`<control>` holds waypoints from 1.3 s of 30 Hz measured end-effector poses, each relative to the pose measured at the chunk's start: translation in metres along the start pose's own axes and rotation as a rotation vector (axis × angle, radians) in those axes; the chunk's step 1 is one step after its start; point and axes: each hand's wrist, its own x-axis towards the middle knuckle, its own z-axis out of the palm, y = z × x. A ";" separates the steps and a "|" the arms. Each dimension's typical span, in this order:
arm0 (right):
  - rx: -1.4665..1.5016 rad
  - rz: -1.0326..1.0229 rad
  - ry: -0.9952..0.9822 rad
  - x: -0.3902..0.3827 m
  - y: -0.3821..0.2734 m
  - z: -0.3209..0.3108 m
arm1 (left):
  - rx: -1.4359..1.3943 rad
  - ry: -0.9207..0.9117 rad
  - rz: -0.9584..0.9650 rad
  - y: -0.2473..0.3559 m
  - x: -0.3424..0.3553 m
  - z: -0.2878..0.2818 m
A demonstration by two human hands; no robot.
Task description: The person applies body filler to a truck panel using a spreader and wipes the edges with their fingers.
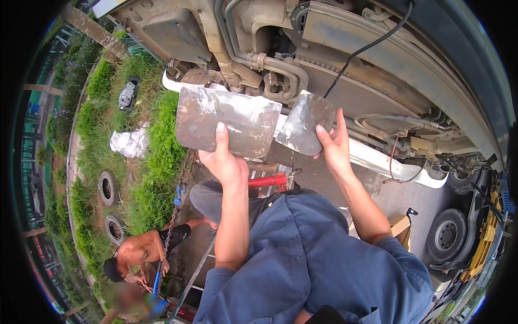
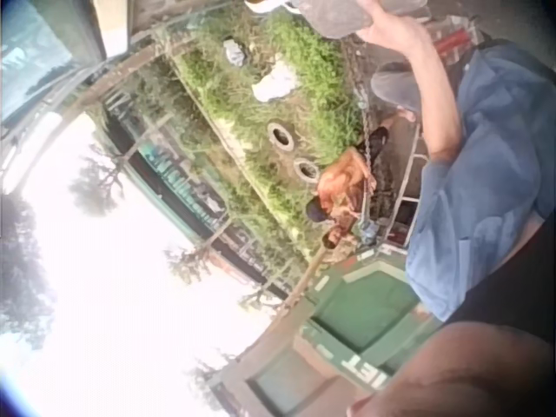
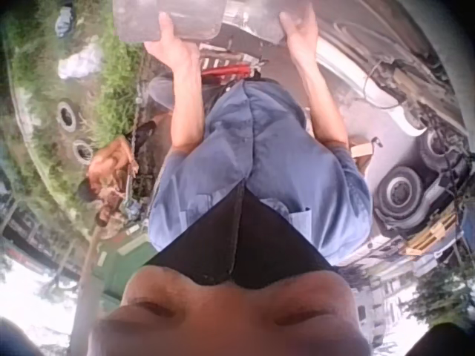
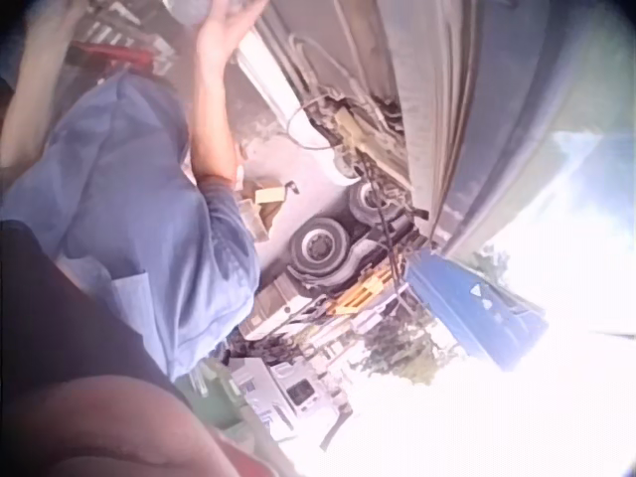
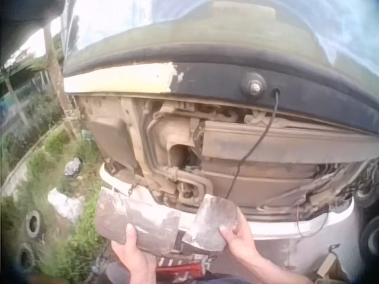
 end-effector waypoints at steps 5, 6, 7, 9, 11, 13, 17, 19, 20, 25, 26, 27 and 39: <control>0.289 -0.279 -0.167 -0.007 -0.016 0.000 | -0.001 0.038 0.022 0.003 -0.008 0.001; 0.294 -0.282 -0.162 -0.010 -0.021 0.003 | 0.008 0.039 0.046 0.001 -0.009 -0.001; 0.328 -0.277 -0.177 -0.014 -0.026 0.008 | 0.019 0.039 0.071 0.000 -0.010 -0.001; 0.370 -0.275 -0.188 -0.015 -0.027 0.013 | 0.007 0.028 0.077 0.002 -0.014 0.000; 0.332 -0.248 -0.238 -0.013 -0.021 0.016 | -0.005 0.018 0.082 0.004 -0.019 0.001; 0.366 -0.234 -0.234 -0.011 -0.017 0.019 | -0.007 0.017 0.100 0.006 -0.024 0.002; 0.367 -0.177 -0.229 -0.012 -0.015 0.019 | -0.051 0.008 0.092 0.009 -0.033 0.003; 0.363 -0.162 -0.236 -0.014 -0.015 0.021 | -0.029 -0.020 0.136 0.008 -0.038 0.002; 0.355 -0.138 -0.250 -0.015 -0.015 0.023 | -0.026 -0.023 0.139 0.008 -0.041 0.002; 0.299 -0.064 -0.255 -0.018 -0.019 0.030 | 0.031 -0.077 0.264 0.000 -0.050 0.002; 0.295 -0.079 -0.267 -0.017 -0.018 0.031 | 0.033 -0.075 0.265 0.000 -0.051 0.003; 0.292 -0.093 -0.281 -0.015 -0.018 0.032 | 0.059 -0.087 0.316 0.000 -0.051 0.005; 0.438 -0.125 -0.382 -0.013 -0.029 0.042 | 0.253 -0.068 0.208 0.011 -0.052 -0.013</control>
